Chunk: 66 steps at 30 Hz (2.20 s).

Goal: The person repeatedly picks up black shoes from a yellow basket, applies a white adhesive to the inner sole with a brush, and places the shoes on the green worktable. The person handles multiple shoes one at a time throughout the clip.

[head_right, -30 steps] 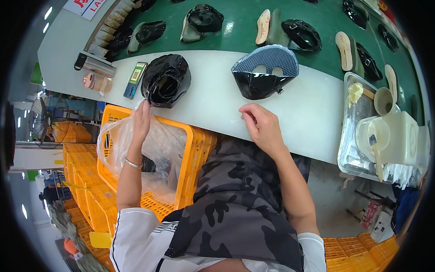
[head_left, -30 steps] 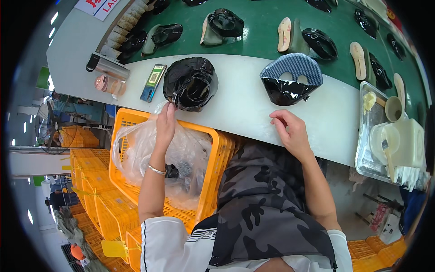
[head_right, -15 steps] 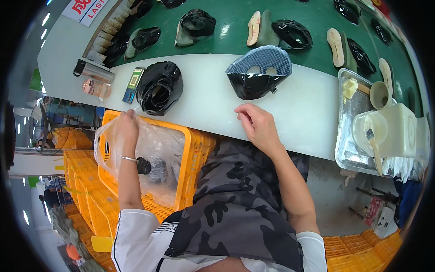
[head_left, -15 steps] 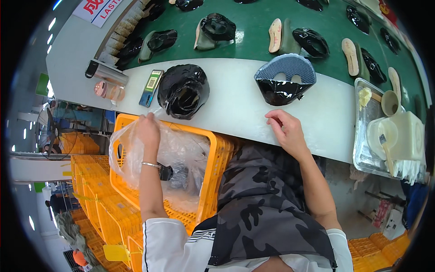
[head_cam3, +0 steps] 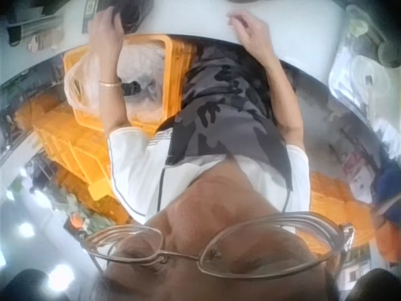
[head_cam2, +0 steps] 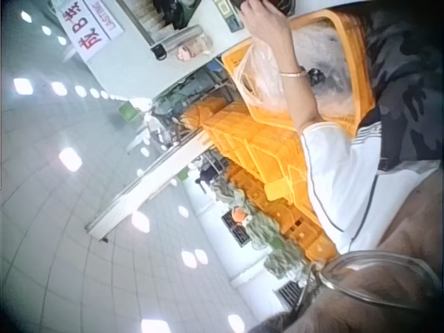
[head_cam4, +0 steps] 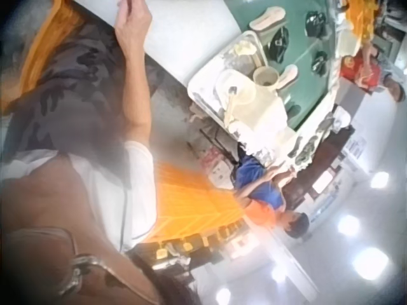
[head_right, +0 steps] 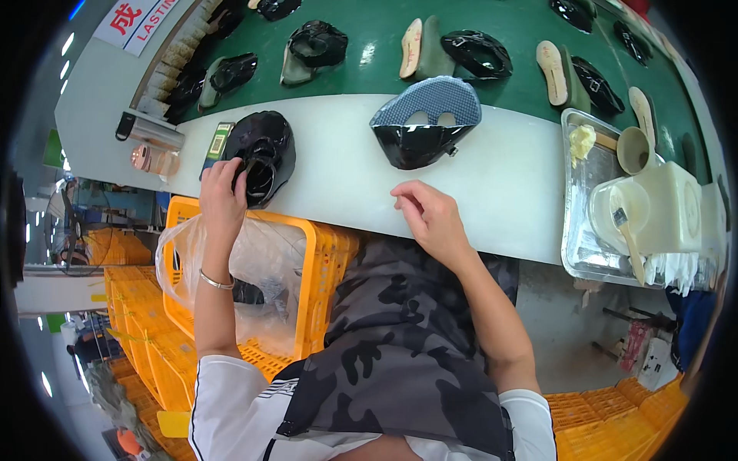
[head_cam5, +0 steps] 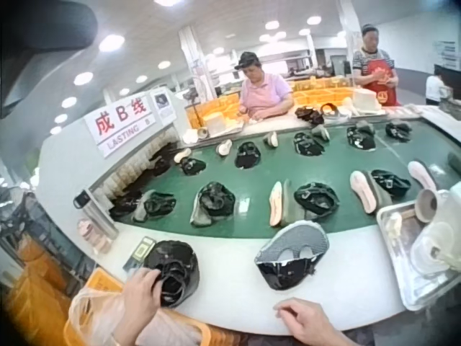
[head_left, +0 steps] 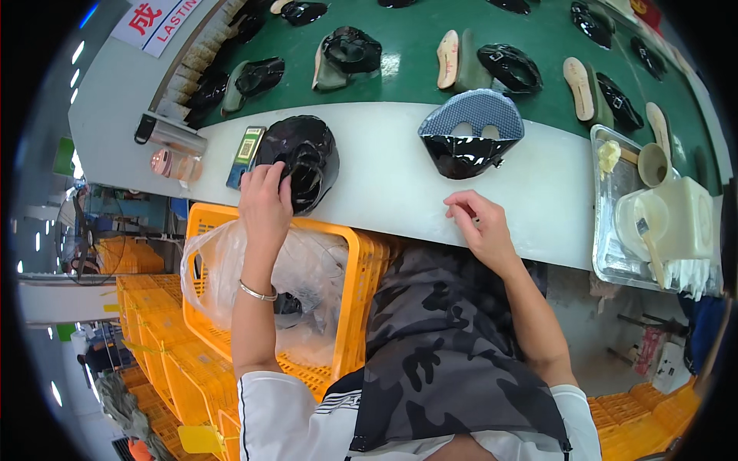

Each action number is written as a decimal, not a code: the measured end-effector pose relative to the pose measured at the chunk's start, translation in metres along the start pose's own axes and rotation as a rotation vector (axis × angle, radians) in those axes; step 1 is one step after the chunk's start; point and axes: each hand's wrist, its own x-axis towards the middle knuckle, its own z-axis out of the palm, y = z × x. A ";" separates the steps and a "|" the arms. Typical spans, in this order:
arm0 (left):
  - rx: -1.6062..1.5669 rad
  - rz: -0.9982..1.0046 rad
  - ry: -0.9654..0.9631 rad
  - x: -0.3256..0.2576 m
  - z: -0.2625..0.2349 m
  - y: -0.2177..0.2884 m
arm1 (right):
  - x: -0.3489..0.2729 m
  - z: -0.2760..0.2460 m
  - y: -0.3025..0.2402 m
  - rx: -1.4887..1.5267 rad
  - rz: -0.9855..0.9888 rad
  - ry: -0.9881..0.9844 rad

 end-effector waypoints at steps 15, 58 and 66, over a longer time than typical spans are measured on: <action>-1.018 -0.327 0.413 0.018 -0.060 0.029 | -0.123 -0.105 -0.034 0.294 0.270 0.617; -1.966 -0.650 -1.991 0.070 0.056 0.376 | -0.085 -0.296 -0.047 -0.310 -0.462 0.600; -1.786 -0.563 -2.071 0.070 0.047 0.388 | -0.063 -0.295 -0.040 -0.376 -0.626 0.329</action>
